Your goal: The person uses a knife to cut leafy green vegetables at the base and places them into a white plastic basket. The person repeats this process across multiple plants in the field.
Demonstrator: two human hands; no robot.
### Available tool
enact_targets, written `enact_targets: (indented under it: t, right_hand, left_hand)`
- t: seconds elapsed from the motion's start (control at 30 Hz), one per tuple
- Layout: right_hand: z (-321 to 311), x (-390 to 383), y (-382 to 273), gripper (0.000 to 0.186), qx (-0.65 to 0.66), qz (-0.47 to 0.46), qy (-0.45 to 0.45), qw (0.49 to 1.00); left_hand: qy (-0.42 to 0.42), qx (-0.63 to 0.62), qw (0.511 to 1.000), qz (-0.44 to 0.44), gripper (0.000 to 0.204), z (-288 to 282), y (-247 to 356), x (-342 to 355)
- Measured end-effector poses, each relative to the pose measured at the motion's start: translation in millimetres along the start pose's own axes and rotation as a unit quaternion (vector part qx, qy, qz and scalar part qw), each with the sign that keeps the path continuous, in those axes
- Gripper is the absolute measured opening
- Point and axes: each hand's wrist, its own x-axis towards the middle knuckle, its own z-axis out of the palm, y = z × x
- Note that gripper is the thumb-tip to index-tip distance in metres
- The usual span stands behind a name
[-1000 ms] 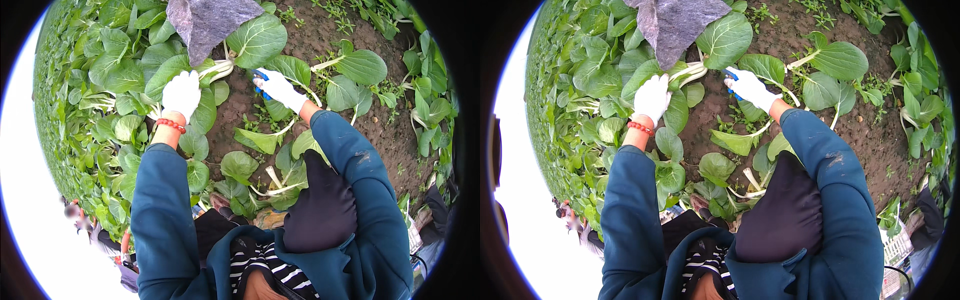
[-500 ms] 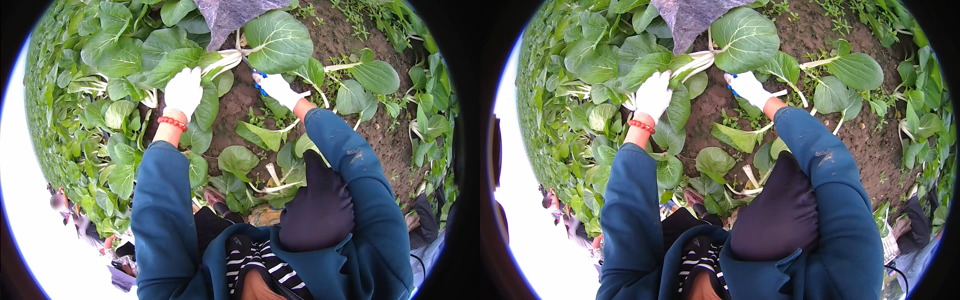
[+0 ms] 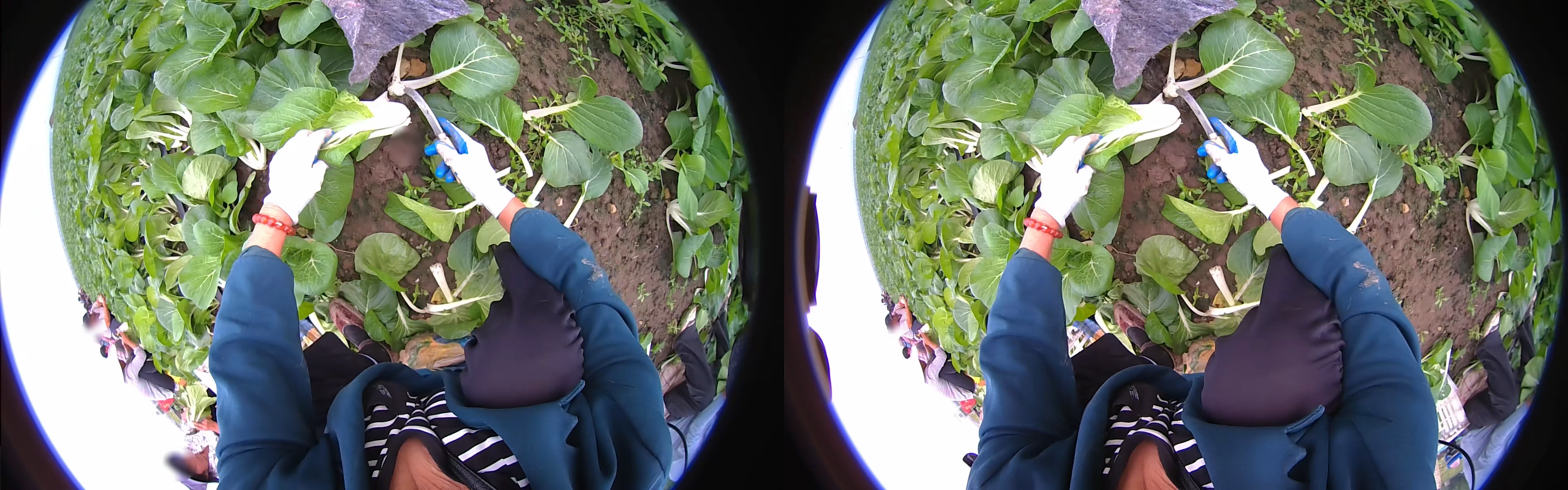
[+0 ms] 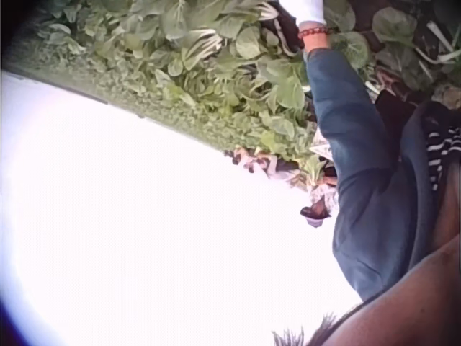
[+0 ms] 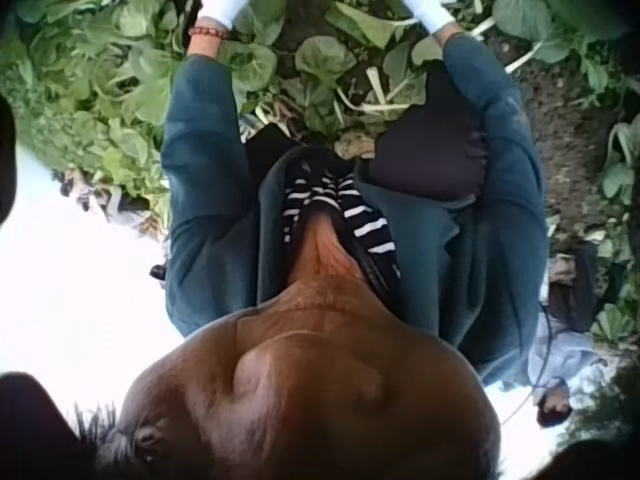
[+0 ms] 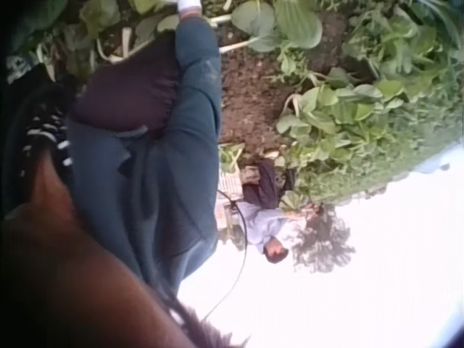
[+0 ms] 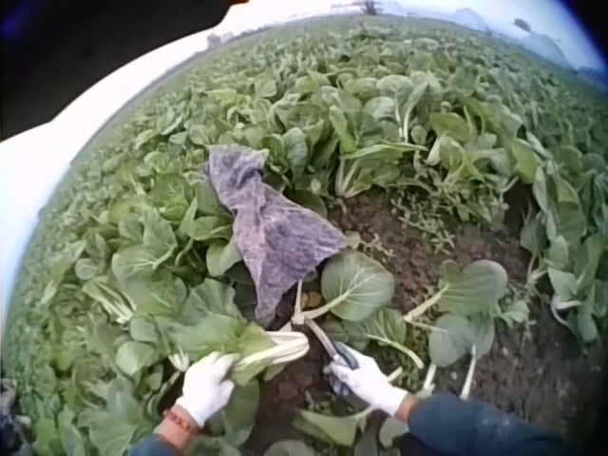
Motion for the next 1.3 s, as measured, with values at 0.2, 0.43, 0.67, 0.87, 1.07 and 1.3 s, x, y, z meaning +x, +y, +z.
enact_targets:
  t: [0.2, 0.43, 0.67, 0.87, 1.07, 1.3]
  right_hand:
    - [12, -35, -51, 0.061, 0.242, -0.076, -0.073, 0.964]
    - [34, -78, -107, 0.058, 0.229, -0.163, -0.044, 0.959]
    - [100, -152, -209, 0.061, 0.018, -0.328, -0.054, 0.943]
    - [228, -219, -277, 0.053, 0.032, -0.447, -0.138, 0.883]
    - [306, -245, -274, 0.069, 0.003, -0.470, -0.138, 0.872]
    - [337, -228, -248, 0.049, 0.138, -0.402, -0.299, 0.854]
  left_hand:
    - [0.020, -0.174, 0.984, -0.033, 0.052, -26, 79, -35]
    - [-0.049, -0.214, 0.976, -0.014, 0.057, -33, 117, -76]
    - [0.121, -0.164, 0.979, 0.003, 0.097, -172, 129, -67]
    - [0.102, -0.397, 0.911, 0.057, 0.117, -203, 161, -89]
    - [0.228, -0.434, 0.871, 0.008, 0.060, -225, 167, -145]
    - [0.340, -0.359, 0.865, -0.083, 0.028, -239, 109, -225]
